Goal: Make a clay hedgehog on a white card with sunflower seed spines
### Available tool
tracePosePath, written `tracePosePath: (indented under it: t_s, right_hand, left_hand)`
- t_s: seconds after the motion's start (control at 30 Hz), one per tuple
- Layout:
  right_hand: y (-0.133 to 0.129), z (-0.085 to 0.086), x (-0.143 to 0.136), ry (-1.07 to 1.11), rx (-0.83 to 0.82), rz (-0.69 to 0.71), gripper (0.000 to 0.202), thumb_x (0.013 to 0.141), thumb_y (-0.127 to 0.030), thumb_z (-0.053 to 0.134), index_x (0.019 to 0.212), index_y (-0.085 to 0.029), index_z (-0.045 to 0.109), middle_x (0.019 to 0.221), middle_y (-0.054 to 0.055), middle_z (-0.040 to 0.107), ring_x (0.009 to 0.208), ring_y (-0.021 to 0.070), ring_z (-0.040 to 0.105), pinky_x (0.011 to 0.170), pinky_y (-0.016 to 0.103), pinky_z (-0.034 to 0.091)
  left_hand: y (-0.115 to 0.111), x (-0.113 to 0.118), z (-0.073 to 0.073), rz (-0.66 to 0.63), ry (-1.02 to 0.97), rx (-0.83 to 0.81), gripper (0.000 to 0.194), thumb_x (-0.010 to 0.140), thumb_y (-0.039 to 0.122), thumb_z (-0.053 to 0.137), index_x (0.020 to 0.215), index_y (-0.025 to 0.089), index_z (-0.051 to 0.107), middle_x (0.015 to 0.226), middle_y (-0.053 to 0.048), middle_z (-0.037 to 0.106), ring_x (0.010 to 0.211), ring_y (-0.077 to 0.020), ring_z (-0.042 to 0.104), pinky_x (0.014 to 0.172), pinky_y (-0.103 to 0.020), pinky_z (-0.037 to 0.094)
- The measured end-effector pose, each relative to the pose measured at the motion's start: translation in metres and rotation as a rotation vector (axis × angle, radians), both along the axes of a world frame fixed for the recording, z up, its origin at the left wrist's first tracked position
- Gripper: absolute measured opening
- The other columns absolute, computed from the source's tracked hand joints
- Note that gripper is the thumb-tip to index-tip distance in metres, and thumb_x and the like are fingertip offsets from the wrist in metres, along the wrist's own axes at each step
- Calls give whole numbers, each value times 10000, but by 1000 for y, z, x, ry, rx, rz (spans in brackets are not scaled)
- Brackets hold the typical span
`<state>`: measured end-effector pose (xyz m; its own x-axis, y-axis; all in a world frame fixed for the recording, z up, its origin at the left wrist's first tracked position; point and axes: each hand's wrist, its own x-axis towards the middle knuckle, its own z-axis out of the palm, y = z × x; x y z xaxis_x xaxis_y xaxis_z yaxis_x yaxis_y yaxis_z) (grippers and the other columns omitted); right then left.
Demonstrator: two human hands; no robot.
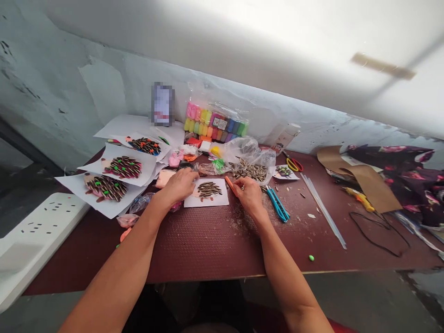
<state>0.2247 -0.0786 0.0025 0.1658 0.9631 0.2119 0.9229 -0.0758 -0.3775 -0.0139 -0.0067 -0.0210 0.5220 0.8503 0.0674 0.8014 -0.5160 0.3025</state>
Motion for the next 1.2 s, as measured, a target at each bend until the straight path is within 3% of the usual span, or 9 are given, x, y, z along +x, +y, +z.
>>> tracePosePath:
  t_s: [0.37, 0.63, 0.87, 1.03, 1.2]
  right_hand:
    - [7, -15, -1, -163, -55, 218, 223, 936, -266, 598, 1088, -246, 761, 936, 62, 621, 874, 176, 545, 754, 262, 379]
    - [8, -8, 0, -378, -51, 296, 246, 979, -317, 527, 1041, -242, 752, 997, 88, 621, 905, 199, 520, 780, 288, 361]
    - [6, -3, 2, -443, -27, 354, 284, 1002, -292, 455, 956, -194, 718, 981, 97, 616, 875, 191, 511, 794, 288, 354]
    - [3, -1, 7, -366, -32, 283, 177, 954, -215, 509, 947, -160, 677, 1008, 121, 619, 903, 211, 535, 798, 295, 380]
    - [3, -3, 3, 11, 124, 166, 226, 979, -274, 456, 926, -170, 649, 883, 76, 667, 785, 184, 588, 722, 267, 405]
  left_hand:
    - [1, 1, -3, 9, 31, 21, 341, 837, 134, 469, 1100, 185, 680, 1048, -110, 636, 1038, -251, 584, 895, -356, 454]
    - [0, 1, 2, 13, 46, 5, 350, 835, 133, 477, 1115, 172, 682, 1056, -112, 637, 1050, -256, 588, 912, -359, 455]
    - [0, 0, 1, 1, 24, 0, 352, 830, 130, 467, 1106, 167, 681, 1055, -117, 635, 1046, -260, 585, 914, -368, 452]
    - [3, -1, -3, -11, -12, 11, 339, 834, 138, 465, 1093, 166, 681, 1055, -120, 634, 1035, -260, 583, 910, -373, 450]
    - [3, 0, -2, -12, -3, -5, 342, 832, 142, 469, 1098, 172, 681, 1049, -118, 636, 1049, -260, 581, 916, -373, 447]
